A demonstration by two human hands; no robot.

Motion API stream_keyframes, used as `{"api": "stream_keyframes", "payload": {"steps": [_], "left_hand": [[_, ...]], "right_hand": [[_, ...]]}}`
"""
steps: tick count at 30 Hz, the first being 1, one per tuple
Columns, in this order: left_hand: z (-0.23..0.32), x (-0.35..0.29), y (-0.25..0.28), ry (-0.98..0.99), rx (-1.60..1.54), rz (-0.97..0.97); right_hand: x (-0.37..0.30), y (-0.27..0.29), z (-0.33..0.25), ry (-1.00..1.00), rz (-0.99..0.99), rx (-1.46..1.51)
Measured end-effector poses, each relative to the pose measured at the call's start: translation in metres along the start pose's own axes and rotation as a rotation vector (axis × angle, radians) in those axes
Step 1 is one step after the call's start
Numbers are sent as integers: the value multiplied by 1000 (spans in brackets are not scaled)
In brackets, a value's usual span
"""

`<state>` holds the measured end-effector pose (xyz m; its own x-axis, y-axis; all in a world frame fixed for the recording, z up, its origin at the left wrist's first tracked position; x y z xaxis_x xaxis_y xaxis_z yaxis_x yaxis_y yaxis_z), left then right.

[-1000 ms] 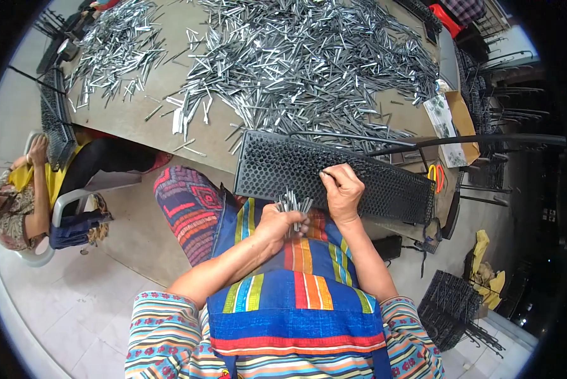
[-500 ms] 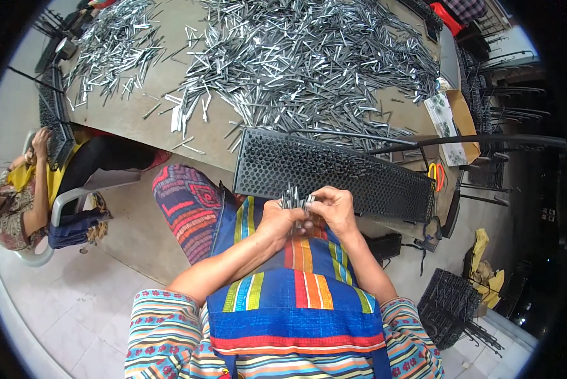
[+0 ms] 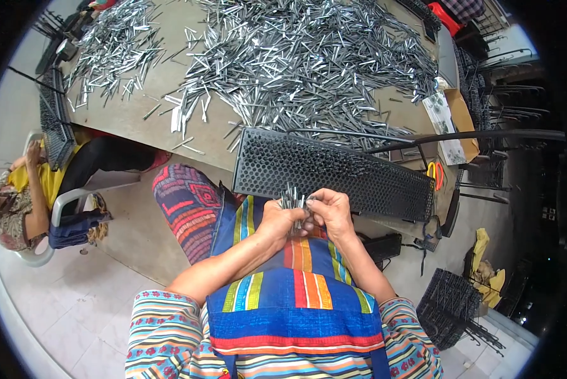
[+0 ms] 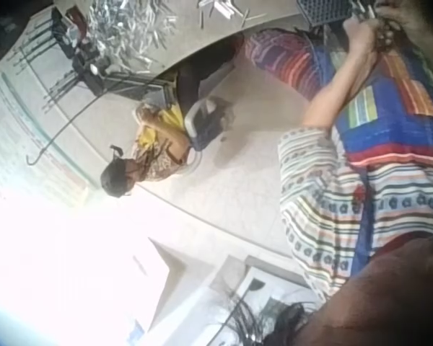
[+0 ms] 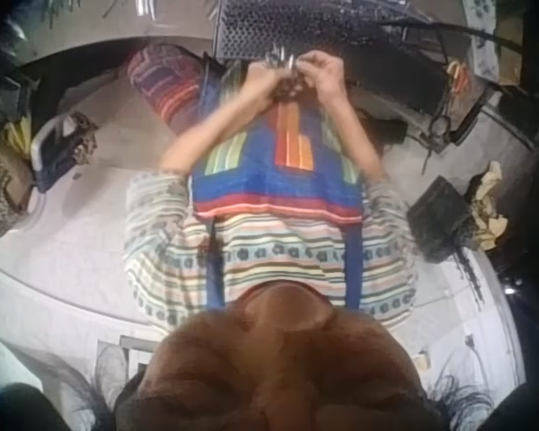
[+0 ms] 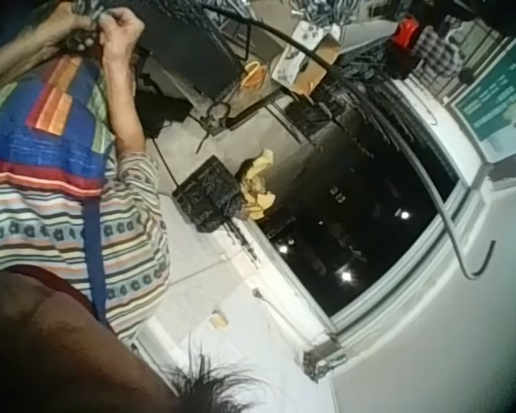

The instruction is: Inserting thin metal strips into a perforated metal plate.

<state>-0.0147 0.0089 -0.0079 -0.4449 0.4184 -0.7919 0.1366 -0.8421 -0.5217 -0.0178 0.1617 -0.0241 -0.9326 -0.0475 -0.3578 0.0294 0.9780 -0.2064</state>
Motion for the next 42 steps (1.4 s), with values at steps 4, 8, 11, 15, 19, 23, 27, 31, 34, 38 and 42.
{"api": "stream_keyframes", "payload": {"steps": [4,8,11,15,19,23,27,31,34,38,42], "left_hand": [[-3,1,2,-19,-18,11],[-6,2,2,-17,-12,56],[-8,2,1,-58,5,68],[-9,0,-2,-78,40,50],[-10,0,-1,-78,73,37],[-13,5,7,-87,16,62],[-11,-5,16,-12,81,81],[-16,-12,19,-19,192,-11],[-21,-15,23,-8,220,-65],[-18,-21,24,-36,183,-46],[-16,-23,25,-50,-11,69]], "right_hand": [[-4,-6,2,52,48,-10],[-6,-9,1,66,47,-73],[-8,-11,1,74,65,-51],[-8,-4,8,83,61,-44],[-10,-4,8,76,76,-55],[-13,-1,5,125,100,-11],[-6,13,-14,328,313,-25],[13,29,-22,590,345,-264],[21,30,-27,789,331,-498],[26,27,-29,943,267,-707],[24,28,-25,869,282,-611]]}}
Point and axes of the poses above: each hand's wrist, its own x-axis towards the middle knuckle, its own y-axis out of the back of the hand, z = x × y, the point moved 1 cm from there along x, towards the middle knuckle, and after that the axes turned 10 degrees about y, right-handed, at the moved point
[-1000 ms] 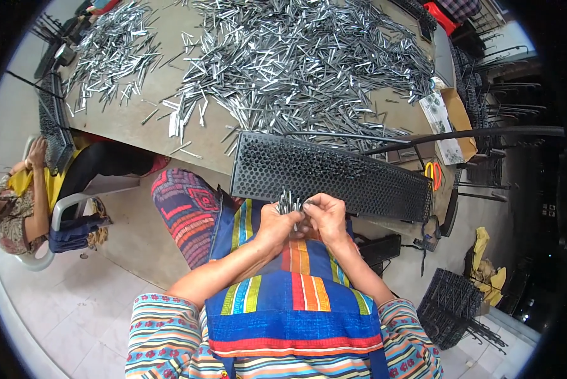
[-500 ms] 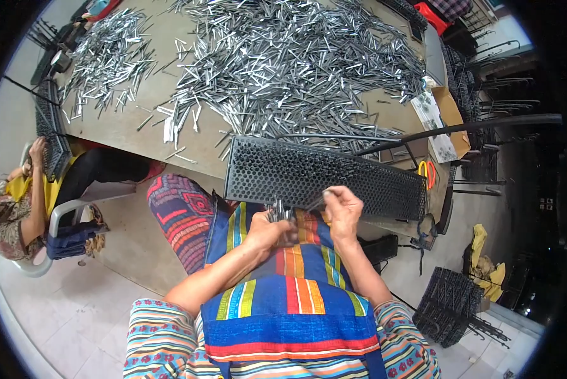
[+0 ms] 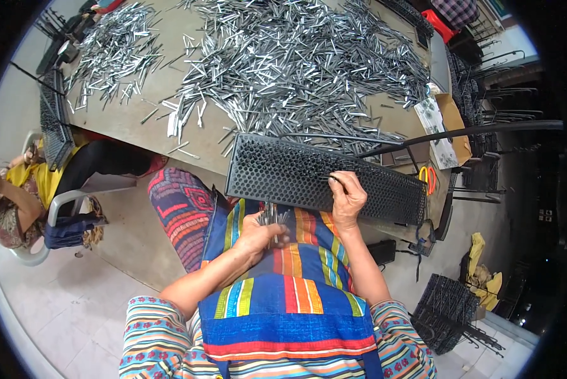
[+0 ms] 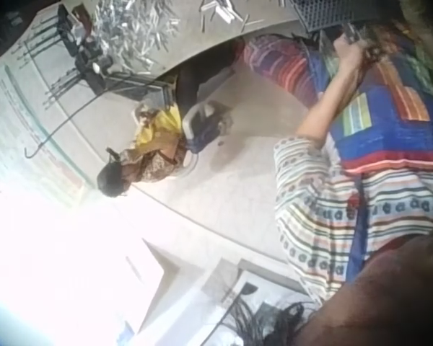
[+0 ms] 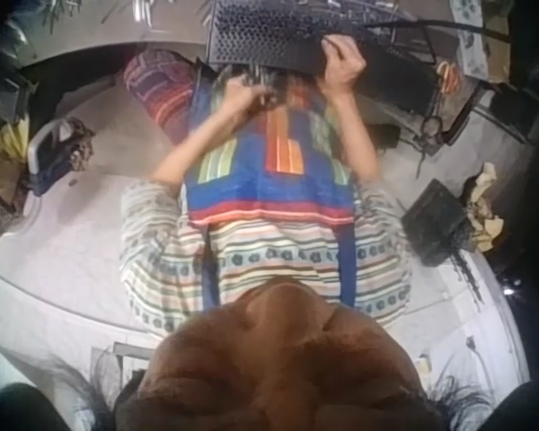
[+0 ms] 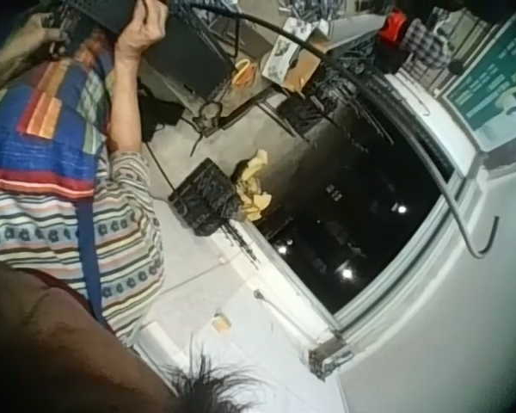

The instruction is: Inserting thin metal strips into a perforated metal plate.

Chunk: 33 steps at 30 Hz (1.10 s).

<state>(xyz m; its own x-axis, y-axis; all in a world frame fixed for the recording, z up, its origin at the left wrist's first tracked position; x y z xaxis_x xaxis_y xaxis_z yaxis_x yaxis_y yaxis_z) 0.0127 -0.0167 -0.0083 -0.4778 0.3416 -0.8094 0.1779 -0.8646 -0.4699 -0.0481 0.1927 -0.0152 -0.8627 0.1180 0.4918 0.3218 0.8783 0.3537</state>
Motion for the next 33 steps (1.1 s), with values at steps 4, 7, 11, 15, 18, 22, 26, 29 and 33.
{"api": "stream_keyframes", "payload": {"steps": [4,7,11,15,18,22,26,29,33], "left_hand": [[-2,8,9,17,41,19],[1,7,9,23,10,39],[0,10,11,36,-44,50],[1,12,16,22,-28,29],[3,11,15,25,-53,14],[8,9,7,34,-33,20],[9,8,8,36,-3,6],[10,10,7,45,-24,11],[10,10,9,38,-79,34]], "right_hand": [[2,-2,-6,52,-9,4],[2,-3,-5,132,-20,-38],[-3,-2,1,81,-40,-24],[-7,1,2,-52,-20,37],[-6,-2,2,3,-17,2],[-2,-10,1,84,-55,-136],[5,-11,-10,-146,-115,-211],[3,-10,1,-33,-106,-190],[5,-14,-21,-98,-232,-206]]}}
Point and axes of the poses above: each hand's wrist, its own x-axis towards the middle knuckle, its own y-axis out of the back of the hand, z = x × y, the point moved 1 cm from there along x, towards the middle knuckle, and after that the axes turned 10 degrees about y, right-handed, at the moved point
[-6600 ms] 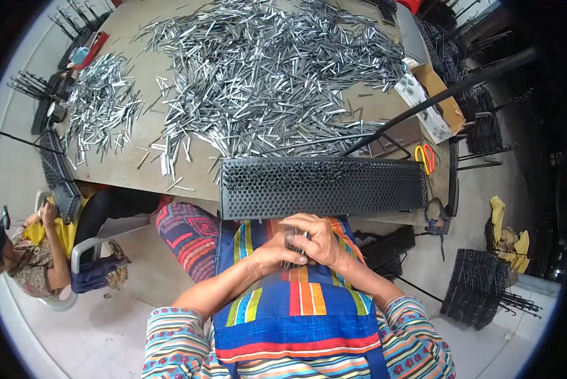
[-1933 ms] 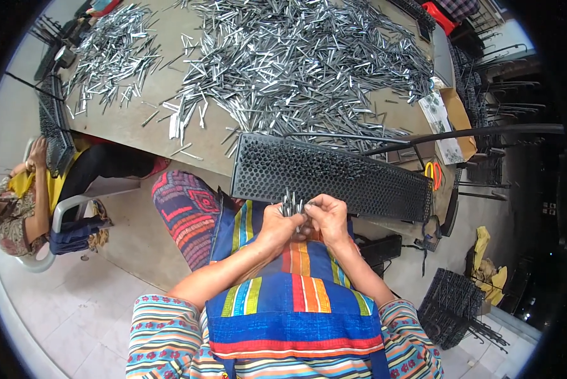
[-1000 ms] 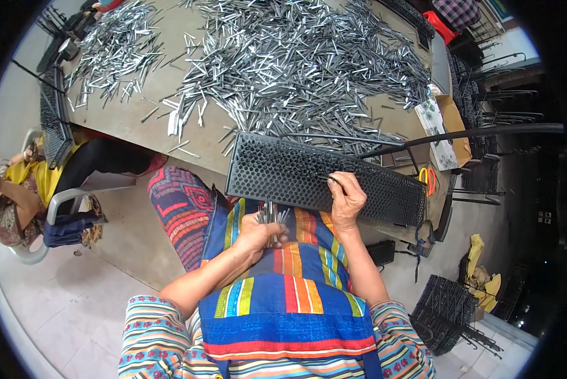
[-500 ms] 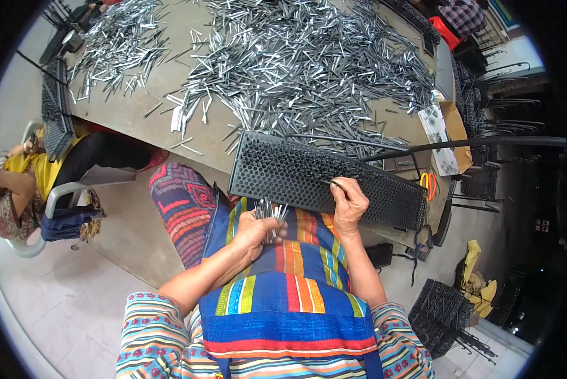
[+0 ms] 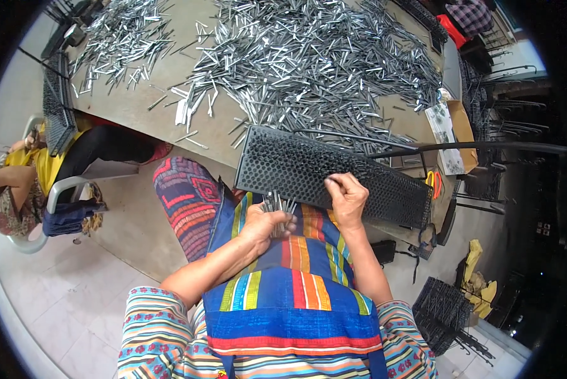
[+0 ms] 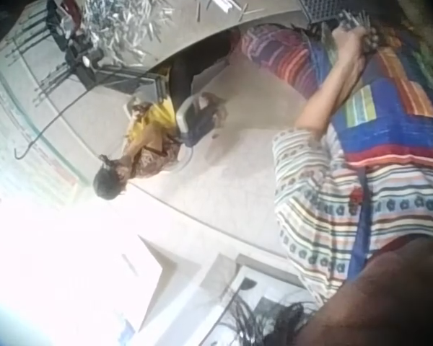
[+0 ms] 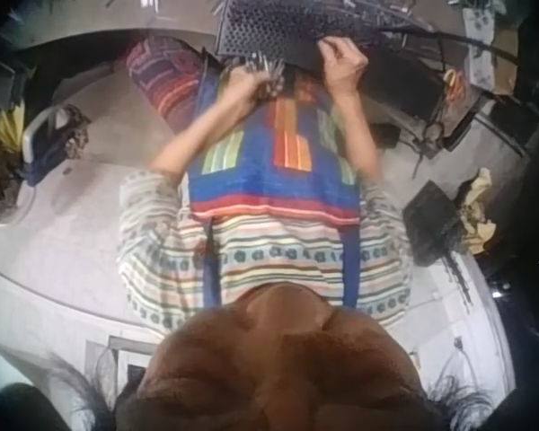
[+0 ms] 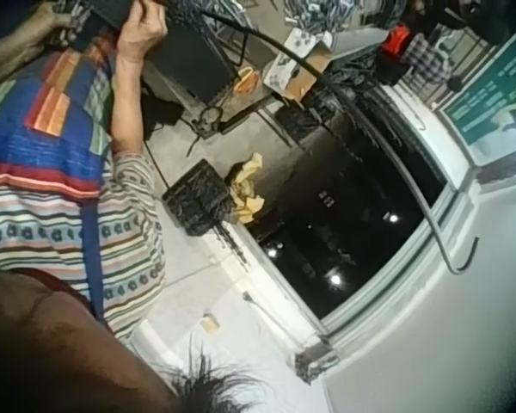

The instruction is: Inserting thin metal strips into a perforated metal plate.

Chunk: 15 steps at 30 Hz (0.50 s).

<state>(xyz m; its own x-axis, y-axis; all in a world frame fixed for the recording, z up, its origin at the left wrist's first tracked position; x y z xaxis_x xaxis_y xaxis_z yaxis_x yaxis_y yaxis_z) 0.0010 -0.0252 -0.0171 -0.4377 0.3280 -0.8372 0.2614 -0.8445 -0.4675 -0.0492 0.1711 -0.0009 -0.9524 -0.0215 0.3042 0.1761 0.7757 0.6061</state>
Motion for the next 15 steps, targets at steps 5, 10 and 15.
{"api": "stream_keyframes", "payload": {"steps": [5,10,15], "left_hand": [[3,-4,-3,0,-8,-60],[4,-7,-1,-17,-16,-81],[8,-13,2,-18,17,-45]], "right_hand": [[-24,-20,-14,-505,-474,704],[-37,-39,-14,-670,-355,980],[-33,-44,-14,-653,-260,847]]}}
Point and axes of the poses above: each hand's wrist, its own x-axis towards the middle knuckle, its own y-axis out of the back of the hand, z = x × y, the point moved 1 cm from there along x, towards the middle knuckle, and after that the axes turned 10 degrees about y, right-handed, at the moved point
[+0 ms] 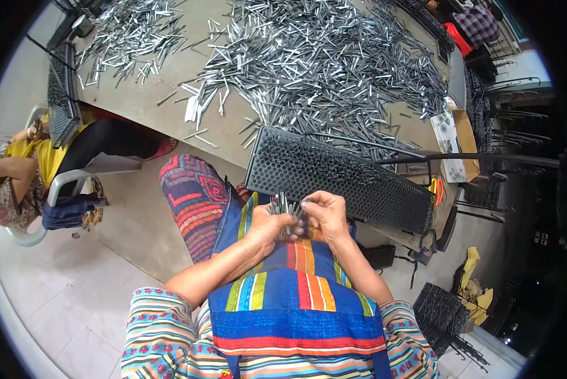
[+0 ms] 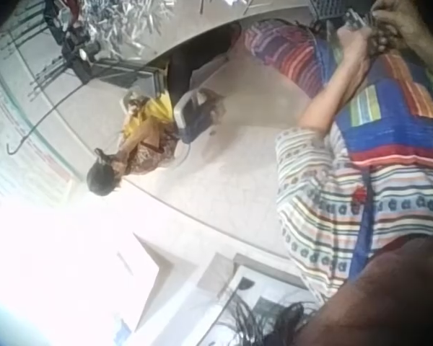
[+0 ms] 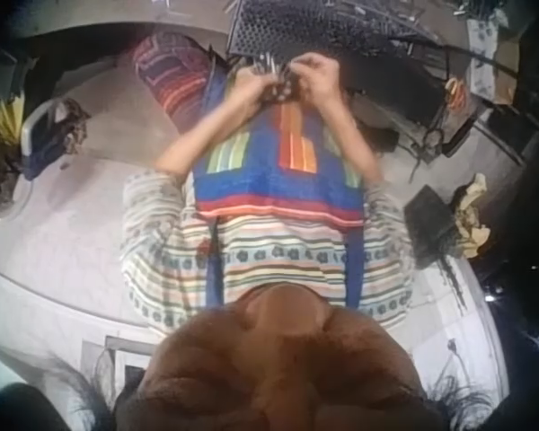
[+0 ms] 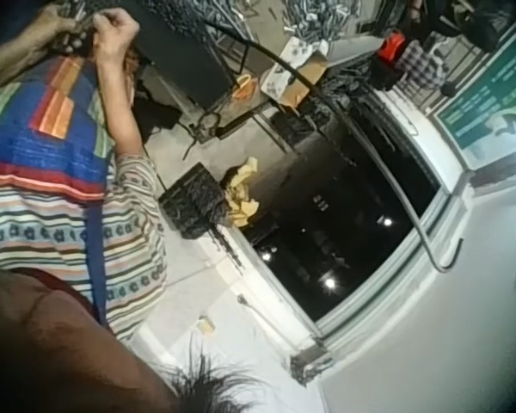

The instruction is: Inserting thin metal strips into a perforated metal plate.

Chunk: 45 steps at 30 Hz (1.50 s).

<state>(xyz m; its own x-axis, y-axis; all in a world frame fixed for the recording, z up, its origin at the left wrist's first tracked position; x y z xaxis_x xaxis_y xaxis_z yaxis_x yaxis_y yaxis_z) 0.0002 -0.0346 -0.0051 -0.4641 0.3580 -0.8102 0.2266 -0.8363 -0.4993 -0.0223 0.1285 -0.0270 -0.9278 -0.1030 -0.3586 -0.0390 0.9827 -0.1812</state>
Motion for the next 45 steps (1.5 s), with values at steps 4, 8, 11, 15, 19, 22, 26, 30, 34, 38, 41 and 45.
{"api": "stream_keyframes", "payload": {"steps": [4,8,11,15,19,22,26,30,34,38,41,45], "left_hand": [[0,0,3,-15,-12,-40],[2,-4,9,6,-82,-81],[6,-6,13,26,-130,-70],[4,-1,30,51,-91,63],[-1,-5,39,3,-27,76],[-3,-8,40,-45,-15,53],[1,-12,40,-60,-77,94],[1,-11,46,-95,-111,126],[4,-11,50,-89,-127,119],[7,-11,50,-64,-137,121],[9,-9,50,-64,-131,107],[8,-3,55,-65,-166,111]], "right_hand": [[4,-4,0,-101,-91,93],[10,-3,-2,-148,-162,152],[14,-8,-5,-144,-230,178],[20,-22,-18,104,-58,9],[34,-43,-26,358,18,-127],[47,-59,-28,473,43,-219],[60,-77,-29,735,32,-420],[70,-87,-23,805,11,-525],[73,-89,-20,899,14,-621],[75,-93,-20,931,-16,-707],[74,-98,-24,890,-8,-810],[77,-100,-24,886,-15,-793]]}}
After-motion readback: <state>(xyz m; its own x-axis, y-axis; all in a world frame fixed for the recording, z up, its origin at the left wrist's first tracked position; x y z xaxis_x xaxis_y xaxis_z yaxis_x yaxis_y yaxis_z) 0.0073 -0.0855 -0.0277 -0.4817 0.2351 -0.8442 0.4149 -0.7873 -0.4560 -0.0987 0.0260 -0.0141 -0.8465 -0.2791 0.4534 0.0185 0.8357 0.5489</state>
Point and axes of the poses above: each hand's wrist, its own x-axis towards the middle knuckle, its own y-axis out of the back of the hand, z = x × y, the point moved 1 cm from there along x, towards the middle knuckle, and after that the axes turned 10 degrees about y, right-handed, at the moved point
